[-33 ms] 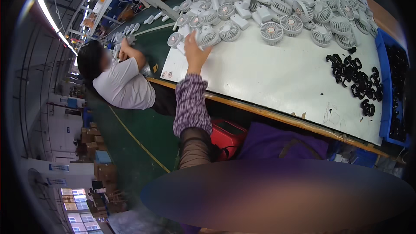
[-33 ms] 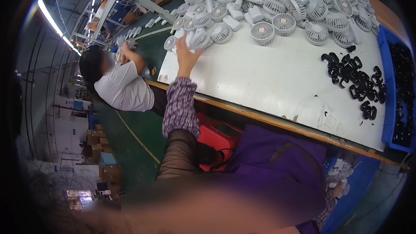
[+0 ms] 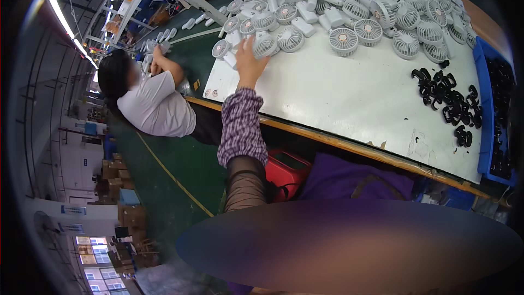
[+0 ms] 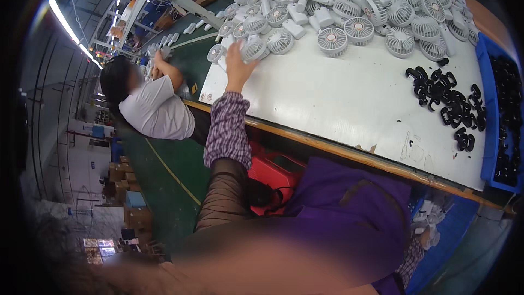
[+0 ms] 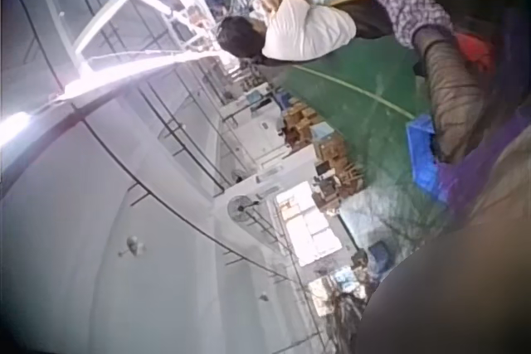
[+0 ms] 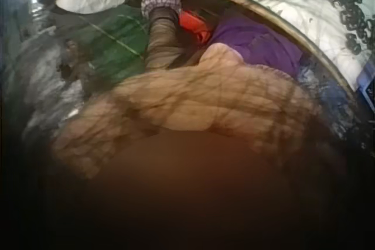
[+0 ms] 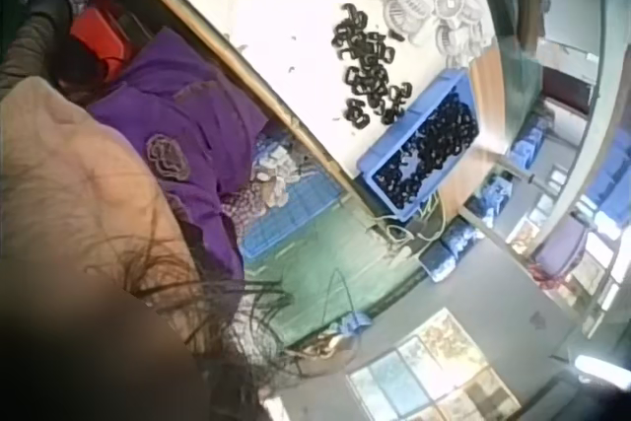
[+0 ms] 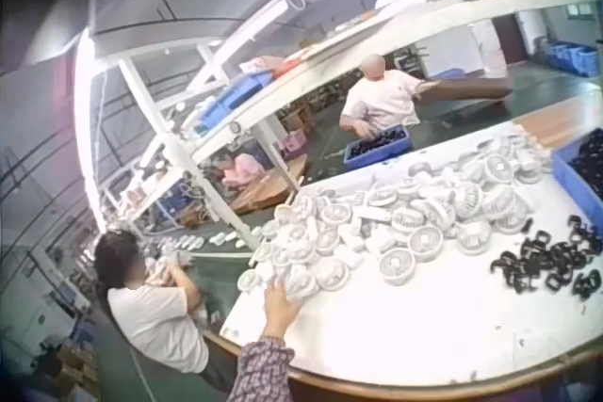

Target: The person assembles handheld fans by snapping a black clip onto a fan head, sliding the head into a handle, and placing the finished product into a blue basket.

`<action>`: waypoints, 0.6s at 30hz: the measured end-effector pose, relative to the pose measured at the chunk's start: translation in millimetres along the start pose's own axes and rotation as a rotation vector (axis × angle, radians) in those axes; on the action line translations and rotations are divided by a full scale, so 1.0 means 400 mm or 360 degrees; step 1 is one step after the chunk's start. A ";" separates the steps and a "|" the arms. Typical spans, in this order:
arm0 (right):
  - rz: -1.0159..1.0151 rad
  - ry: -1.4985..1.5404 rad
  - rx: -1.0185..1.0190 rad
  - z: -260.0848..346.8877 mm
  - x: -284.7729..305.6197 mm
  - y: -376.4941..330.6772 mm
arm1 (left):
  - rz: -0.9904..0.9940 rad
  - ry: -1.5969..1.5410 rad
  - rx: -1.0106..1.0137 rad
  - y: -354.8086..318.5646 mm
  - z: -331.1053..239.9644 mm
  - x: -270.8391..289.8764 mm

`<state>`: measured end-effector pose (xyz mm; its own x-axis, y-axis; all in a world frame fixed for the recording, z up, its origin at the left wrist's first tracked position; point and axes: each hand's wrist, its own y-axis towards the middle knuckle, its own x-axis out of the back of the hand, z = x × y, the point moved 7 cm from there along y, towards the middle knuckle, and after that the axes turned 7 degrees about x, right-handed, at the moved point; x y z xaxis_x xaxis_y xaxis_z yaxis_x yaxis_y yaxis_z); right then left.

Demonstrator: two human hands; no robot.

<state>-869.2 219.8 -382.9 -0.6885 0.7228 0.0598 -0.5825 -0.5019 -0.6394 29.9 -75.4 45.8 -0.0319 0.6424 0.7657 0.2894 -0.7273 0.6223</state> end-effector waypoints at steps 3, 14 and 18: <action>-0.0149 -0.0115 -0.0120 -0.084 0.022 0.098 | 0.0177 -0.0182 -0.0082 0.008 -0.029 -0.039; 0.0379 -0.0166 0.0956 0.518 -0.462 -0.548 | 0.0377 -0.2060 0.0460 -0.111 -0.303 0.266; 0.1198 -0.0116 0.1009 0.637 -0.768 -0.753 | 0.1394 -0.2314 0.0429 -0.232 -0.556 0.163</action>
<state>-592.6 27.9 -13.4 -0.9870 0.0897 -0.1337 -0.0902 -0.9959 -0.0019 -211.9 -19.8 74.1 0.9938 -0.1084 -0.0234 -0.1090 -0.9936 -0.0279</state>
